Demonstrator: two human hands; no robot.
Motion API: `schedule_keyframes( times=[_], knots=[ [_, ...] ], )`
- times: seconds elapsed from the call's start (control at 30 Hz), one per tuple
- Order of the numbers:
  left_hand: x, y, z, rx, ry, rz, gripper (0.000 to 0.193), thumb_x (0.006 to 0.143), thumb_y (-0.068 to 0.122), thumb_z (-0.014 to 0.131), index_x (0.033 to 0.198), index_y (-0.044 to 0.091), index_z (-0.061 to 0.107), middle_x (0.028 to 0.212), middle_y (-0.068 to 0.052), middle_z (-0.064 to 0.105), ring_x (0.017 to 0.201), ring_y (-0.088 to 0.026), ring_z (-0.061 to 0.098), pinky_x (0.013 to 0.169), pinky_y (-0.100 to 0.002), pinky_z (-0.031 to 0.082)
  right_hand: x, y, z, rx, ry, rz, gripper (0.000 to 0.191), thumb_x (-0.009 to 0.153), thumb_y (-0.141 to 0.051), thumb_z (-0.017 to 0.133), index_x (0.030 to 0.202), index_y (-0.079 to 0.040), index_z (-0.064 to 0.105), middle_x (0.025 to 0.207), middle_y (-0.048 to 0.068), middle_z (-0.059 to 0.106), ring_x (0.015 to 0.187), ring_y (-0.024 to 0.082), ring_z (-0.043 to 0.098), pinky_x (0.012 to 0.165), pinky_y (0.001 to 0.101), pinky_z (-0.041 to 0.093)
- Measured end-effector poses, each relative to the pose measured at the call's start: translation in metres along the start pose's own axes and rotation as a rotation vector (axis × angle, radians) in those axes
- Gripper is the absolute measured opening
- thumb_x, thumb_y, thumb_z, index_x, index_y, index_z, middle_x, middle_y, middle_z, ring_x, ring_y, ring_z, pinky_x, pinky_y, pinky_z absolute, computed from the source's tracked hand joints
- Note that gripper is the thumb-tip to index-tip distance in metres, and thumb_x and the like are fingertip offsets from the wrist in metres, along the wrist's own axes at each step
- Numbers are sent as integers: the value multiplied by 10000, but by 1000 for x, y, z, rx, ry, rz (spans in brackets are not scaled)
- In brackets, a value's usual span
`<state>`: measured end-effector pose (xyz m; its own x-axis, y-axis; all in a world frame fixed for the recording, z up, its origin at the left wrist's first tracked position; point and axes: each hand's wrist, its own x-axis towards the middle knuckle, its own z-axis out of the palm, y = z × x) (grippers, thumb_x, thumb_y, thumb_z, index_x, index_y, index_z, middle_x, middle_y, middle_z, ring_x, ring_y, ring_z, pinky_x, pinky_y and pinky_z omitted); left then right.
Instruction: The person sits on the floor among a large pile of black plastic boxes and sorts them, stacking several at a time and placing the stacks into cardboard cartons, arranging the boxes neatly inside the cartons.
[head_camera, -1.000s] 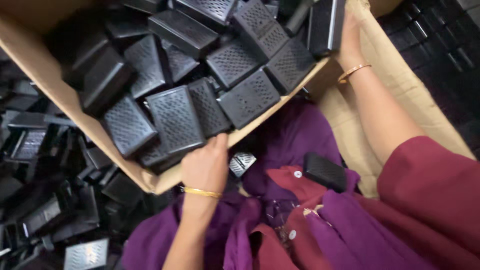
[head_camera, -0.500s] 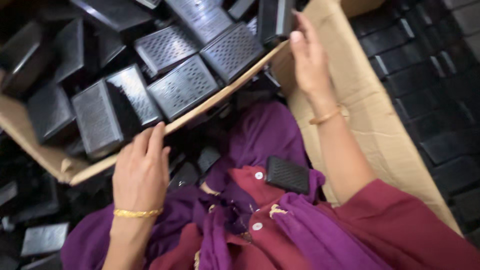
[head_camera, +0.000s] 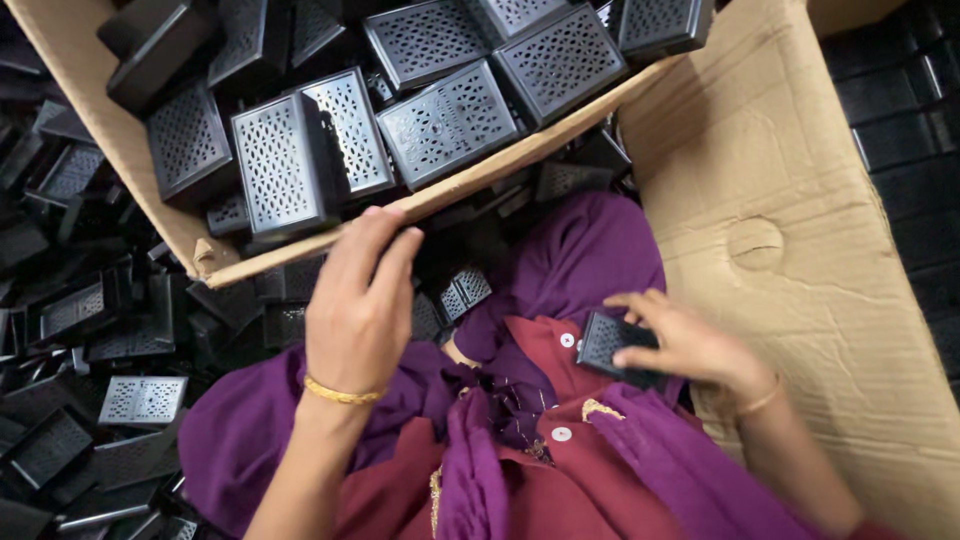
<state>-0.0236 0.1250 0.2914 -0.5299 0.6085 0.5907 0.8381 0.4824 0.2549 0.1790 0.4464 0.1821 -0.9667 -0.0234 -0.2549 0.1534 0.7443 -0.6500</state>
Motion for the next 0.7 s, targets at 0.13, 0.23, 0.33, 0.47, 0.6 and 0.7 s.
schedule_keyframes(
  times=[0.13, 0.23, 0.33, 0.47, 0.6, 0.7],
  knots=[
    [-38, 0, 55, -252, -61, -1, 278, 864, -25, 664, 1128, 58, 692, 1151, -92, 674, 1084, -300, 665, 939, -397, 564, 0, -3, 11, 113, -85, -4, 859, 658, -325, 907, 1377, -64, 515, 1100, 155, 691, 1038, 288, 673, 895, 399, 526],
    [-72, -7, 130, -213, -293, -148, 195, 870, 42, 663, 1056, 90, 693, 1053, -84, 669, 949, -308, 655, 813, -410, 568, 11, -3, 10, 276, -63, 97, 755, 709, -284, 882, 1342, -54, 542, 1123, 94, 729, 1040, 198, 700, 904, 352, 548],
    [-104, -18, 189, -56, -381, -220, 287, 738, 146, 716, 1015, 78, 689, 1035, -142, 647, 944, -358, 640, 746, -443, 560, 22, -4, 2, 433, 105, 122, 583, 777, -190, 848, 1289, -25, 622, 1102, 73, 743, 1007, 154, 684, 883, 316, 560],
    [-134, -28, 208, -83, -519, -336, 207, 819, 169, 712, 1008, 88, 683, 995, -119, 665, 930, -345, 670, 780, -468, 555, 35, -4, -3, 678, 296, 140, 492, 822, -100, 801, 1276, -18, 630, 1099, 37, 723, 988, 96, 662, 862, 274, 552],
    [-133, -46, 158, -135, -386, -449, 168, 891, 161, 688, 1033, 73, 675, 982, -152, 675, 889, -389, 671, 775, -487, 543, 51, 3, 7, 751, 382, 172, 465, 830, -69, 785, 1258, -33, 608, 1064, 37, 724, 952, 85, 672, 821, 266, 557],
    [-127, -70, 91, 4, -296, -515, 175, 881, 153, 693, 1032, 66, 679, 982, -169, 673, 895, -394, 667, 774, -497, 540, 64, 5, 20, 776, 434, 185, 425, 860, -61, 780, 1249, -10, 615, 1027, 63, 724, 918, 110, 673, 812, 280, 559]
  ],
)
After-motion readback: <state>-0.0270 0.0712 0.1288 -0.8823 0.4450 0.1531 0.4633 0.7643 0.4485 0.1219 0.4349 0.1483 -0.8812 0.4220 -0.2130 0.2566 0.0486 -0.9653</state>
